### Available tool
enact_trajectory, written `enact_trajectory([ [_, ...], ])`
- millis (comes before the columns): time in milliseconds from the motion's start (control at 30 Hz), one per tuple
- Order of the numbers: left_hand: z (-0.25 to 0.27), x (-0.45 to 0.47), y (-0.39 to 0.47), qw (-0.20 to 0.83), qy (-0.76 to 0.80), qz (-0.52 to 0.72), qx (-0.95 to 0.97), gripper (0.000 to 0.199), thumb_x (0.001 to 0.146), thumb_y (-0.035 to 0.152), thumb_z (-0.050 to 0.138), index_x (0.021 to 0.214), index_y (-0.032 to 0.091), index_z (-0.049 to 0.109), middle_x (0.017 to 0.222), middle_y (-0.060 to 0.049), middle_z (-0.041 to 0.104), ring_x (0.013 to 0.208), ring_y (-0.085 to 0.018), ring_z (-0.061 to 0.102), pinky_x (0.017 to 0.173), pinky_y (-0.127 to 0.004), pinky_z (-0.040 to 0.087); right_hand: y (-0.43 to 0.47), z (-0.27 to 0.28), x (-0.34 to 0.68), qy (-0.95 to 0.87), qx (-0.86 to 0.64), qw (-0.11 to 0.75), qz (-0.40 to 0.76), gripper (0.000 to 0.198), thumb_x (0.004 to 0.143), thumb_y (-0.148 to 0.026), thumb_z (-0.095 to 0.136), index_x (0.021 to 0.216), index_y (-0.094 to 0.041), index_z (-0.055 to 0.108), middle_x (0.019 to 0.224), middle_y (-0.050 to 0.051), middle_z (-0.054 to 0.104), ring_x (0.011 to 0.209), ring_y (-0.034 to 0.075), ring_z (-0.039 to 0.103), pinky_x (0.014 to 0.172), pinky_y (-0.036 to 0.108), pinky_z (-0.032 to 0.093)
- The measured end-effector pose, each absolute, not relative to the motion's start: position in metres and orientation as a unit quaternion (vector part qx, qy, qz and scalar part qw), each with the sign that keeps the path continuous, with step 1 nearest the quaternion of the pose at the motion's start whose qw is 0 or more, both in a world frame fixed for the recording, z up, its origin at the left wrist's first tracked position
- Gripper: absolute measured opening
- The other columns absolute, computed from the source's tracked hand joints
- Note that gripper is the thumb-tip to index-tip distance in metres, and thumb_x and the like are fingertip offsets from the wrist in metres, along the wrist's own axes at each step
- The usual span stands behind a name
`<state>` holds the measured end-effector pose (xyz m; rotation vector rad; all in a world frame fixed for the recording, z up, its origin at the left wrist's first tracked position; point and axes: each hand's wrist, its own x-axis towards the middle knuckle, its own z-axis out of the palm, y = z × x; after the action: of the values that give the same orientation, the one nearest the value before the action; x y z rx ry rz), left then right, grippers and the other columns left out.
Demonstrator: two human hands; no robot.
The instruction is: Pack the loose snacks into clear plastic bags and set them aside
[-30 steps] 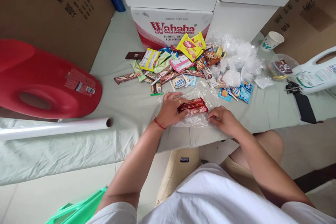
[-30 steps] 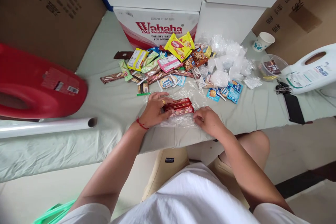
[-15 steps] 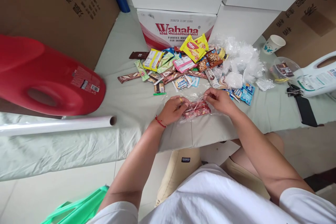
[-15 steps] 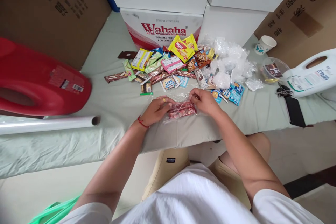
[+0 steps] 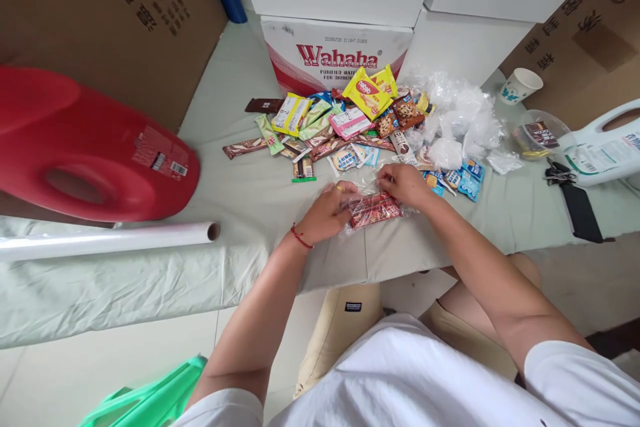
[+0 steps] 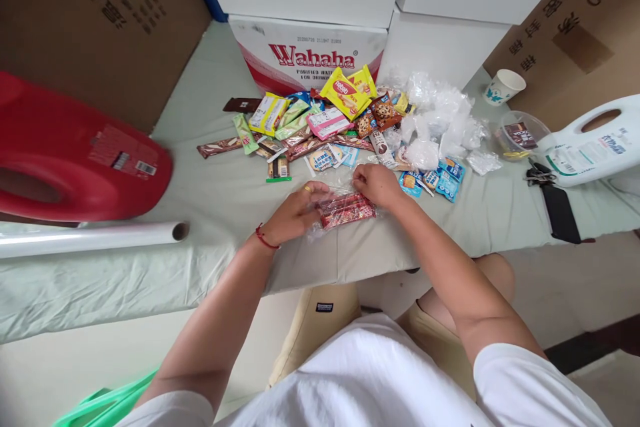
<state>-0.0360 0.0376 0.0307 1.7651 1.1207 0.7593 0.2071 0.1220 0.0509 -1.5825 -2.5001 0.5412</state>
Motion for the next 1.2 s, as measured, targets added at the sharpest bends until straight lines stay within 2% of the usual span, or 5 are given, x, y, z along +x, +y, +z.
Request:
enact_trajectory([
  [267,0.024,-0.034,0.045,0.437,0.482,0.332,0.683,0.036,0.088,0.015,0.043,0.118,0.022,0.061,0.119,-0.006,0.080,0.118,-0.024,0.074,0.110,-0.044,0.055,0.108,0.095,0.222,-0.860,-0.491,0.141,-0.006,0.030,0.100,-0.021,0.048,0.108,-0.017,0.077,0.113,0.017,0.071,0.108,0.034,0.057,0.094,0.048,0.047],
  [667,0.018,-0.063,0.050,0.446,0.541,0.368,0.611,0.040,0.089,0.027,0.052,0.128,0.020,0.057,0.118,-0.009,0.079,0.105,-0.022,0.075,0.094,-0.038,0.059,0.026,0.034,0.178,-0.896,-0.407,0.099,0.145,0.054,0.110,-0.046,0.040,0.156,-0.020,0.054,0.160,0.009,0.054,0.150,0.032,0.044,0.129,0.055,0.027],
  [833,0.036,-0.076,0.018,0.266,0.720,0.421,0.483,0.020,0.093,0.040,0.057,0.101,0.022,0.063,0.098,-0.006,0.076,0.094,-0.021,0.070,0.083,-0.033,0.055,0.026,0.034,0.179,-0.891,-0.418,0.101,0.147,0.053,0.110,-0.046,0.040,0.156,-0.023,0.055,0.161,0.008,0.054,0.150,0.030,0.045,0.129,0.053,0.027],
  [1100,0.035,-0.005,-0.048,0.231,0.761,0.432,0.425,0.078,0.073,0.056,0.081,0.134,0.018,0.051,0.103,-0.006,0.070,0.076,-0.019,0.064,0.071,-0.034,0.051,0.024,0.032,0.176,-0.891,-0.421,0.105,0.134,0.054,0.111,-0.046,0.038,0.157,-0.020,0.052,0.161,0.010,0.053,0.149,0.030,0.045,0.127,0.052,0.027],
  [1200,0.029,-0.006,-0.033,0.297,0.772,0.426,0.368,0.059,0.076,0.045,0.077,0.125,0.016,0.060,0.073,0.002,0.066,0.067,-0.020,0.063,0.068,-0.032,0.048,0.024,0.034,0.177,-0.891,-0.421,0.102,0.136,0.055,0.111,-0.046,0.037,0.157,-0.019,0.052,0.161,0.010,0.053,0.149,0.030,0.044,0.127,0.053,0.026],
])
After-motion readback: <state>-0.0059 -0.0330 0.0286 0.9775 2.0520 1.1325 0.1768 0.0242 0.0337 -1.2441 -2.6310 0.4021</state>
